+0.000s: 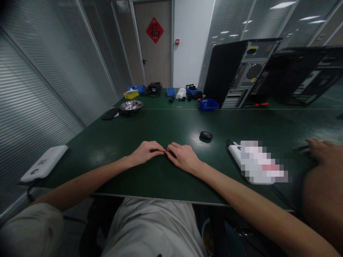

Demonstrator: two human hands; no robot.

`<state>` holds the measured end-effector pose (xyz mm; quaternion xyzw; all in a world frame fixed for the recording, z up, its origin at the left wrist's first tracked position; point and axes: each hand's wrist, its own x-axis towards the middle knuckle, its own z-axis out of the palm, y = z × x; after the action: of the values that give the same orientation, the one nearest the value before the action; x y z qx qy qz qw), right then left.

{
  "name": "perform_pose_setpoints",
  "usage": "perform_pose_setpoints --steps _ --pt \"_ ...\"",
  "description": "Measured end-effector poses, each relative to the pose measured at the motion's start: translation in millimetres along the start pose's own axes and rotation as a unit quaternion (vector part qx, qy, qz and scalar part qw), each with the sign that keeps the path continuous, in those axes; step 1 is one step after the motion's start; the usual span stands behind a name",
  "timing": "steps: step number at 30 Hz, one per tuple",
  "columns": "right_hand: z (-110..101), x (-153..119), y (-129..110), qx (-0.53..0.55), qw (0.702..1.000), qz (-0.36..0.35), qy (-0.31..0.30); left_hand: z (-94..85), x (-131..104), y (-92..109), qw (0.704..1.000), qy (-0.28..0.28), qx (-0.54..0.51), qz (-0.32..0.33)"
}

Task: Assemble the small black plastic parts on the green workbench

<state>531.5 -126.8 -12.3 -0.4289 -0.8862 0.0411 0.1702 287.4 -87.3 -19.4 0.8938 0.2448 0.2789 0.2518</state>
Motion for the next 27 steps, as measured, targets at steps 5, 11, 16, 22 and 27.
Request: perform_pose_setpoints --steps 5,11,16,22,27 --pt "-4 0 3 0.03 0.999 0.015 0.009 -3.9 -1 -1 1.0 -0.002 0.022 -0.016" --pt "-5 0 15 -0.028 1.0 0.01 0.004 -3.1 -2 5 0.997 -0.038 0.064 0.006" --pt "-6 1 18 -0.092 0.996 0.005 -0.018 -1.6 -3 10 0.992 -0.057 0.106 0.021" --pt "-9 1 27 -0.078 0.996 0.049 0.0 -1.8 -2 9 0.998 -0.034 0.061 0.01" --pt "-9 1 32 -0.036 0.997 0.059 0.021 6.9 2 14 0.999 -0.011 0.05 0.008"
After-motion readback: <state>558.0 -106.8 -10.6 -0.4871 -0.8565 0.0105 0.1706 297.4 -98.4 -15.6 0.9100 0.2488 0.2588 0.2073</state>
